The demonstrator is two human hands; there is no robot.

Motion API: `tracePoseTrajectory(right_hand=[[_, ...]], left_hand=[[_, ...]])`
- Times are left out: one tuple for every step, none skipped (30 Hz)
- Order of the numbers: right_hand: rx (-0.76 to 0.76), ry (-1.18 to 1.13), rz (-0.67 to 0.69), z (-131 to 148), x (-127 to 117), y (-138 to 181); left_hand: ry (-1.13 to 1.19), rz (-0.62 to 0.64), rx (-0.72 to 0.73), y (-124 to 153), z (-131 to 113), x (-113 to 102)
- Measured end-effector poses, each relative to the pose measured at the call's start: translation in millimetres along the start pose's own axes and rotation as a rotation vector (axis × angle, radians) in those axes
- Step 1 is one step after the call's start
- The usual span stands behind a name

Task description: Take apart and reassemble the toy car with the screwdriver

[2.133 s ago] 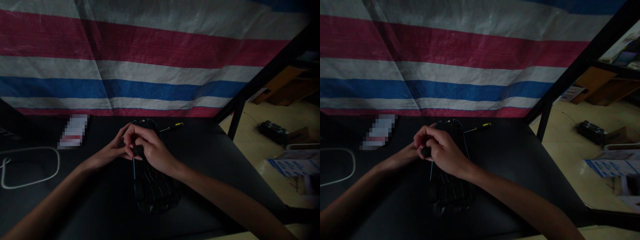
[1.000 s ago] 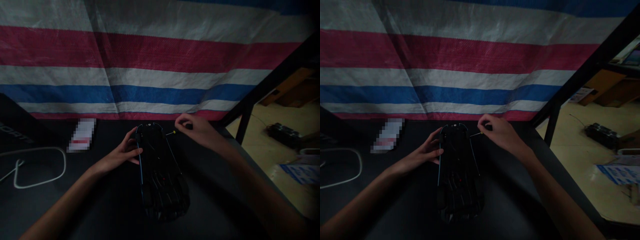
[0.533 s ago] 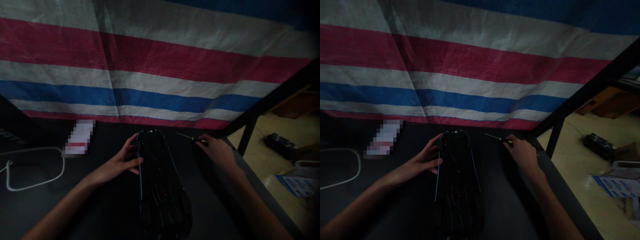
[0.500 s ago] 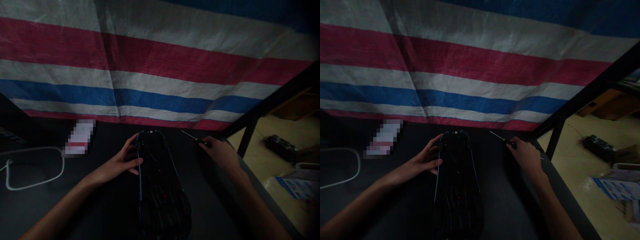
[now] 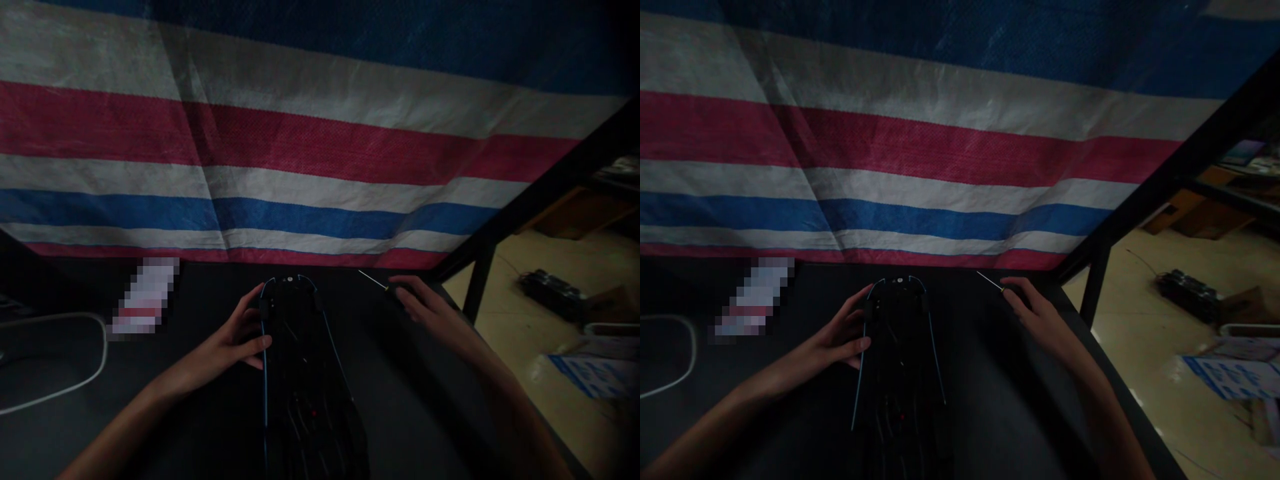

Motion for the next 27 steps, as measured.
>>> tracePoseTrajectory(right_hand=[[-0.031,-0.164,0.064,9,3,4],[-0.057,-0.269,0.092,18,7,8],[-0.075,-0.317,0.095,27,13,12],[-0.098,-0.296,0.120,34,21,15],[-0.132,-0.211,0.148,41,30,19],[-0.165,-0.114,0.149,46,39,21],[-0.189,-0.019,0.147,50,48,23],[-0.203,0.067,0.143,52,56,24],[-0.211,0.140,0.133,53,62,24],[-0.225,0.193,0.119,53,68,24],[-0.247,0.225,0.105,52,72,23],[-0.279,0.240,0.087,52,75,22],[-0.313,0.239,0.066,51,78,20],[-0.342,0.229,0.048,51,80,19],[-0.361,0.219,0.034,50,81,17],[-0.366,0.208,0.022,50,83,16],[-0.362,0.195,0.012,49,83,15],[-0.358,0.176,0.001,49,84,15],[-0.357,0.151,-0.014,48,83,14],[-0.357,0.115,-0.038,47,83,14],[-0.357,0.072,-0.067,47,81,15],[-0.353,0.029,-0.096,47,80,15],[-0.345,-0.007,-0.121,48,77,15],[-0.332,-0.036,-0.143,50,75,15],[-0.323,-0.058,-0.162,55,73,15],[-0.323,-0.073,-0.177,62,70,16],[-0.330,-0.074,-0.183,71,68,17]], left_hand=[[0.000,0.002,-0.002,0,0,0],[-0.001,0.001,-0.001,0,-1,0],[-0.005,-0.003,0.001,0,-1,1],[-0.012,-0.011,0.003,0,-2,1],[-0.021,-0.016,0.002,0,-2,1],[-0.030,-0.021,0.002,0,-2,1],[-0.039,-0.021,0.002,0,-2,1],[-0.047,-0.018,0.002,0,-2,0],[-0.049,-0.014,0.005,0,-2,0],[-0.049,-0.010,0.005,1,-2,0],[-0.048,-0.008,0.000,1,-2,0],[-0.049,-0.011,-0.007,1,-2,0],[-0.051,-0.019,-0.016,1,-3,1],[-0.054,-0.032,-0.025,1,-3,2],[-0.057,-0.043,-0.034,1,-4,3],[-0.056,-0.056,-0.041,2,-5,5],[-0.053,-0.068,-0.044,2,-6,7],[-0.049,-0.078,-0.044,2,-7,9],[-0.044,-0.084,-0.044,2,-8,11],[-0.041,-0.091,-0.043,2,-8,12],[-0.036,-0.096,-0.043,2,-8,13],[-0.030,-0.099,-0.043,2,-8,14],[-0.021,-0.099,-0.043,2,-7,14],[-0.012,-0.095,-0.041,2,-7,14],[-0.004,-0.089,-0.037,2,-6,14],[0.001,-0.083,-0.030,2,-5,13],[0.003,-0.075,-0.024,2,-4,13]])
Point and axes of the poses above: each hand's wrist, its own y-axis away from the middle knuckle, its own x-axis out of the palm, z = x × y, the point moved 1 cm from there along -y, towards the middle knuckle, and after that the axes turned 2 degrees about z, right-handed, at the moved point
